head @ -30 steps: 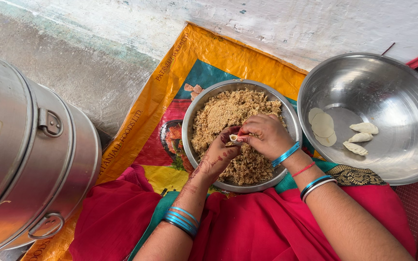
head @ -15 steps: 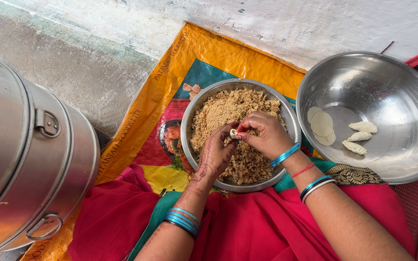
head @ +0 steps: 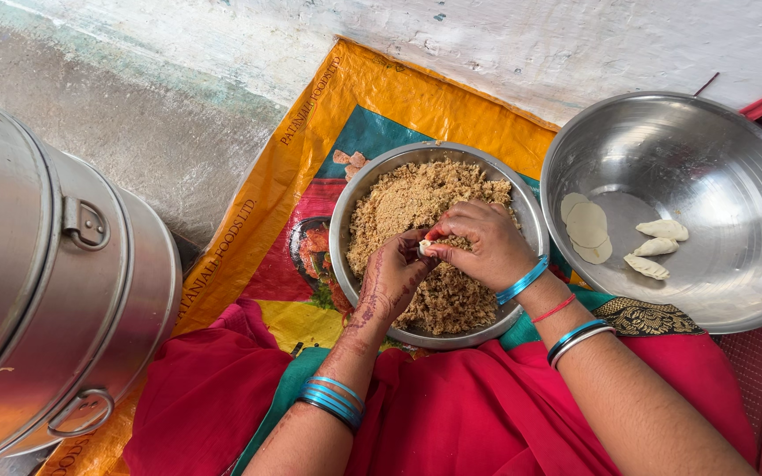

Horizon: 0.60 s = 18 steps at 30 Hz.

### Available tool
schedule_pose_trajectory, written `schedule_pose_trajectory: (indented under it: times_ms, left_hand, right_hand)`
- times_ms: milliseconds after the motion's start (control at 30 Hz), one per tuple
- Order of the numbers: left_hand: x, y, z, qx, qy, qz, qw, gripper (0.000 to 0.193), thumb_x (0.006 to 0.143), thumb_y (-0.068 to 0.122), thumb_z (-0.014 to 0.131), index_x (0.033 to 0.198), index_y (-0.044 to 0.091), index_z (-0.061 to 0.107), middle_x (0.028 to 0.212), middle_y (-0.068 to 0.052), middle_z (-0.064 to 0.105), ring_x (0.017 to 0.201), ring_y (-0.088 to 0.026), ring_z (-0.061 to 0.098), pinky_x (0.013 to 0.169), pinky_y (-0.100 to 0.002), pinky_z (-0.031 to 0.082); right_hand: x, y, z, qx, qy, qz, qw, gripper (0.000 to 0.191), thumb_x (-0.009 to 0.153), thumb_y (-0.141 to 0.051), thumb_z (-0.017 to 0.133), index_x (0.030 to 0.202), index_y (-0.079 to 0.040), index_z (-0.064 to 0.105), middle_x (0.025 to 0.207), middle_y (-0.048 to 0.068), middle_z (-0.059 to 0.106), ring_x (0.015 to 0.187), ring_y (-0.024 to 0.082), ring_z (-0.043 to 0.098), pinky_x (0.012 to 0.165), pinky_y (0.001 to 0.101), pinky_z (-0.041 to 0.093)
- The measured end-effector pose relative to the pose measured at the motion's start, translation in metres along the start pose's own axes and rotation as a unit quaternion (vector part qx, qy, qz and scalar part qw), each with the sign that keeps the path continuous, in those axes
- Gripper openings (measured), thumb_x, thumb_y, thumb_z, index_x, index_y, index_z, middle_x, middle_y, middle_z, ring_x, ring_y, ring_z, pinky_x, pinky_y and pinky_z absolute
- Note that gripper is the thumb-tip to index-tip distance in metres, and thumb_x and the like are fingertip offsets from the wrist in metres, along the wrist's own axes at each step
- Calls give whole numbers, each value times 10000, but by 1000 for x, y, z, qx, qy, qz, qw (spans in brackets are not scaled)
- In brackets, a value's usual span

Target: The person sits on the floor and prepares dumplings by hand. They take a flat dough wrapper, place a portion of grain-based filling in the center, and fold the wrapper to enclose the filling, placing the finished dumpling into a metal bowl.

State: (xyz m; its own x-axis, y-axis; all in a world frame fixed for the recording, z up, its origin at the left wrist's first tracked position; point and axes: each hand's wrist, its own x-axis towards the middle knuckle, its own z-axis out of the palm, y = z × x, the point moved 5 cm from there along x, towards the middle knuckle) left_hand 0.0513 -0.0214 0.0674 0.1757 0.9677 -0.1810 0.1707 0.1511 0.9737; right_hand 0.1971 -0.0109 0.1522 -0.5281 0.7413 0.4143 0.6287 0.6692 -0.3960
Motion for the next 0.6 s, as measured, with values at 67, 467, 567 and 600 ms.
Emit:
schedule_pose_trajectory:
  times_ms: [67,467,567,600]
  left_hand:
    - [0,-2,1,-14,12,25,1000,406,899,151,736,1286,57,661,1113,-67,752,1029,-140,718,913,-312,573]
    - [10,-20,11,-95,-62,94,989,654,849,38,591,1489,37,458,1345,-76,597,1233,-154,578,1017,-311,488]
    - [10,-24,2,-74,-24,90,993,623,869,95,577,1481,42,474,1298,-66,605,1169,-135,601,998,-302,513]
    - [12,-25,2,-75,-20,79,994,620,867,95,570,1479,39,490,1284,-76,618,1139,-143,604,993,-302,508]
  right_hand:
    - [0,-2,1,-20,-13,14,1000,164,860,-323,799,902,-171,753,940,-17,697,953,210,658,850,402,456]
    - [-11,43,-9,194,1,20,981,127,937,-101,765,1035,-35,717,1016,91,694,979,189,664,879,331,542]
    - [-28,124,-62,257,87,219,937,165,1014,-111,650,1164,-65,699,1046,48,708,973,118,647,901,295,557]
    - [-41,152,-84,398,161,269,862,154,1063,-144,604,1164,-56,681,1106,76,727,1026,152,679,990,332,554]
